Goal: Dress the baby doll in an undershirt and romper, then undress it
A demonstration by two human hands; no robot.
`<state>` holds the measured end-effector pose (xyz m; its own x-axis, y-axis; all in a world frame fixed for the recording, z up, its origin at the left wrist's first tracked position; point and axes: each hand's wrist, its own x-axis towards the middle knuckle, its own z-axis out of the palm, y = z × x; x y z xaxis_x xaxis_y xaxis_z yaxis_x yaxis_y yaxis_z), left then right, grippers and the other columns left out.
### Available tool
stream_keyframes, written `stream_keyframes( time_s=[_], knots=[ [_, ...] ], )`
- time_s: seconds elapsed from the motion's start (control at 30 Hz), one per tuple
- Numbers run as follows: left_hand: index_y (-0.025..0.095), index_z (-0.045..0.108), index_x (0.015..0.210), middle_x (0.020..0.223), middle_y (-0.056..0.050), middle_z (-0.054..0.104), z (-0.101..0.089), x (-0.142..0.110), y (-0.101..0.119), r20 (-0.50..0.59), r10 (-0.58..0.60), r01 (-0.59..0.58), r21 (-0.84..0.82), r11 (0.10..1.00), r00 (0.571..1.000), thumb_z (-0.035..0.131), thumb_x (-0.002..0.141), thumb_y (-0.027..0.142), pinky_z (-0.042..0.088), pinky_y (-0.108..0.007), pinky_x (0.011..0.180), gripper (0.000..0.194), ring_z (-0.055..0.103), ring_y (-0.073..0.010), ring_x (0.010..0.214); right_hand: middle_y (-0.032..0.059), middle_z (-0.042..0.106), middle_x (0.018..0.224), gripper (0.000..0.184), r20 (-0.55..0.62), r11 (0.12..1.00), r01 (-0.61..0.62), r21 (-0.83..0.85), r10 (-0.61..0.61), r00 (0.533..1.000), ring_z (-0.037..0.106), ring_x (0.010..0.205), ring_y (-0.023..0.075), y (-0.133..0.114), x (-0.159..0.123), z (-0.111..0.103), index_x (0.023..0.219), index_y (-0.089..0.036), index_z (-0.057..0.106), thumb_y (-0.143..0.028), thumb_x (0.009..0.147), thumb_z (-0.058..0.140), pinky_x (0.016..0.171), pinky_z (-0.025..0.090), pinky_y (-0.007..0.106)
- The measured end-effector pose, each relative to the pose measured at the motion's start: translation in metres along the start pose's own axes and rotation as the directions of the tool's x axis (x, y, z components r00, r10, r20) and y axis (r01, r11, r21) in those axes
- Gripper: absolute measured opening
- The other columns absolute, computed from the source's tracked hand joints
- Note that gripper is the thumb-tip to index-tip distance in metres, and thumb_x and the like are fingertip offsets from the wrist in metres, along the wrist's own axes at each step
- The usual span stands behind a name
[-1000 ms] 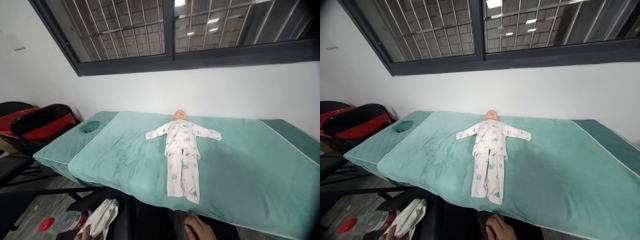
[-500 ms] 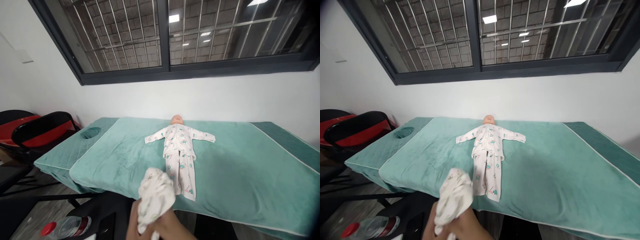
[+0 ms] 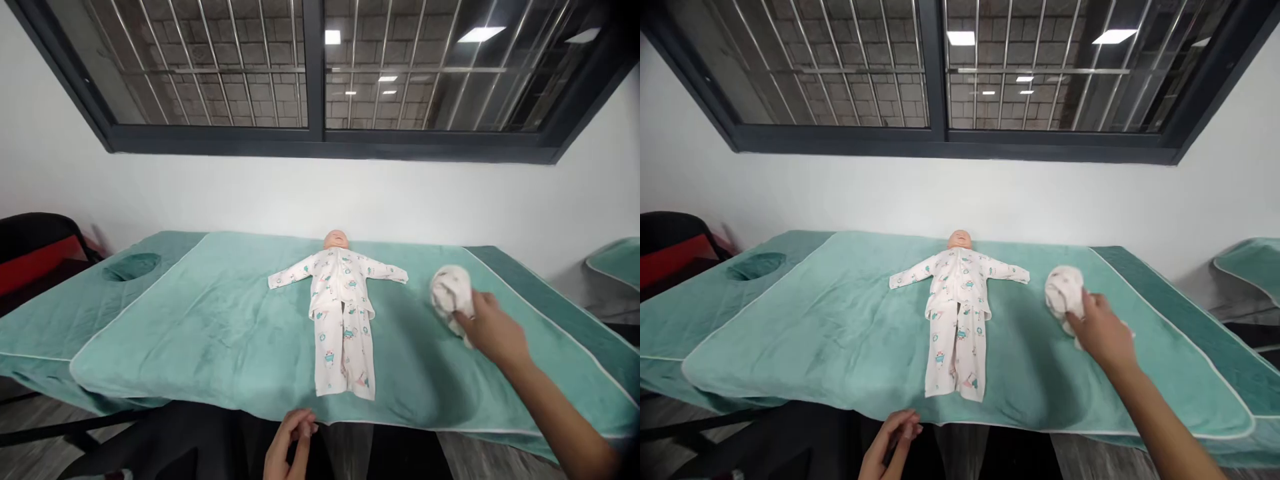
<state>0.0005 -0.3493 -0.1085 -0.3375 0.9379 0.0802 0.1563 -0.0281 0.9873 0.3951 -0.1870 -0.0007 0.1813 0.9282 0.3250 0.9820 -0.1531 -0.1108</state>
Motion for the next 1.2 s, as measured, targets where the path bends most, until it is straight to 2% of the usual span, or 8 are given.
stream_keyframes(
  time_s=[0.13,0.3,0.5,0.7,0.83,0.93,1.07,1.2],
  knots=[
    [0.026,0.072,0.092,0.087,-0.007,0.072,0.008,0.015,0.006,0.083,0.008,-0.010,0.017,1.000,0.997,0.056,0.087,0.052,0.059,-0.035,0.074,0.031,0.069,-0.0228,0.077,0.0185,0.060,0.119,0.046,0.111,0.954,0.210,-0.213,-0.190,0.975,0.061,0.103,0.0349,-0.001,-0.006,0.047,0.136,-0.019,0.049,-0.038,0.093,0.048,0.077,0.046,0.042],
    [0.025,0.071,0.092,0.089,-0.005,0.070,0.002,0.058,0.017,0.176,0.178,-0.196,0.091,0.976,0.968,0.051,0.092,0.041,0.056,-0.033,0.077,0.026,0.066,-0.0207,0.083,0.0119,0.061,0.119,0.048,0.302,0.963,0.264,-0.056,-0.235,0.924,0.065,0.095,0.0273,0.002,0.025,0.031,0.137,-0.026,0.047,-0.046,0.094,0.046,0.064,0.044,0.032],
    [0.023,0.068,0.095,0.096,-0.005,0.068,0.005,0.171,0.042,0.091,0.347,-0.359,0.194,0.913,0.933,0.048,0.093,0.034,0.052,-0.033,0.083,0.023,0.064,-0.0197,0.092,0.0108,0.060,0.124,0.050,0.237,0.966,0.252,-0.052,-0.233,0.943,0.065,0.096,0.0267,-0.025,0.035,0.027,0.142,-0.028,0.044,-0.044,0.095,0.044,0.062,0.044,0.031],
    [0.021,0.068,0.100,0.105,-0.006,0.069,0.065,0.299,0.064,0.217,0.469,-0.516,0.322,0.794,0.856,0.052,0.085,0.020,0.051,-0.038,0.090,0.022,0.060,-0.0224,0.102,0.0173,0.061,0.127,0.059,0.219,0.956,0.286,-0.070,-0.265,0.939,0.065,0.100,0.0339,-0.048,0.024,0.017,0.145,-0.025,0.041,-0.053,0.094,0.046,0.074,0.049,0.043],
    [0.017,0.070,0.103,0.110,-0.009,0.069,0.120,0.356,0.077,0.236,0.532,-0.582,0.295,0.758,0.813,0.051,0.087,0.015,0.044,-0.042,0.102,0.025,0.056,-0.0246,0.111,0.0152,0.058,0.133,0.048,0.061,0.949,0.273,0.157,-0.286,0.956,0.061,0.113,0.0335,-0.106,0.044,0.000,0.136,-0.025,0.049,-0.051,0.097,0.042,0.084,0.049,0.044],
    [0.018,0.073,0.099,0.110,-0.008,0.071,0.146,0.377,0.076,0.275,0.514,-0.577,0.253,0.777,0.812,0.048,0.090,0.015,0.045,-0.041,0.103,0.027,0.059,-0.0227,0.109,0.0083,0.064,0.122,0.036,0.059,0.819,0.272,0.505,-0.347,0.936,0.064,0.104,0.0235,-0.171,0.079,0.017,0.119,-0.027,0.057,-0.051,0.098,0.040,0.079,0.051,0.034],
    [0.023,0.072,0.108,0.120,-0.005,0.068,0.151,0.385,0.062,0.278,0.526,-0.586,0.220,0.780,0.804,0.043,0.094,0.018,0.043,-0.040,0.106,0.033,0.057,-0.0208,0.115,0.0077,0.065,0.104,0.021,0.024,0.820,0.234,0.522,-0.288,0.957,0.063,0.090,0.0214,-0.248,0.138,0.064,0.099,-0.022,0.057,-0.039,0.095,0.044,0.075,0.046,0.032],
    [0.023,0.072,0.110,0.120,-0.005,0.067,0.145,0.389,0.056,0.308,0.507,-0.575,0.199,0.794,0.805,0.042,0.090,0.013,0.041,-0.040,0.108,0.038,0.057,-0.0202,0.117,0.0077,0.065,0.090,0.019,0.127,0.903,0.123,0.412,-0.190,0.974,0.058,0.076,0.0216,-0.282,0.176,0.095,0.085,-0.021,0.054,-0.036,0.091,0.044,0.065,0.037,0.031]
  ],
)
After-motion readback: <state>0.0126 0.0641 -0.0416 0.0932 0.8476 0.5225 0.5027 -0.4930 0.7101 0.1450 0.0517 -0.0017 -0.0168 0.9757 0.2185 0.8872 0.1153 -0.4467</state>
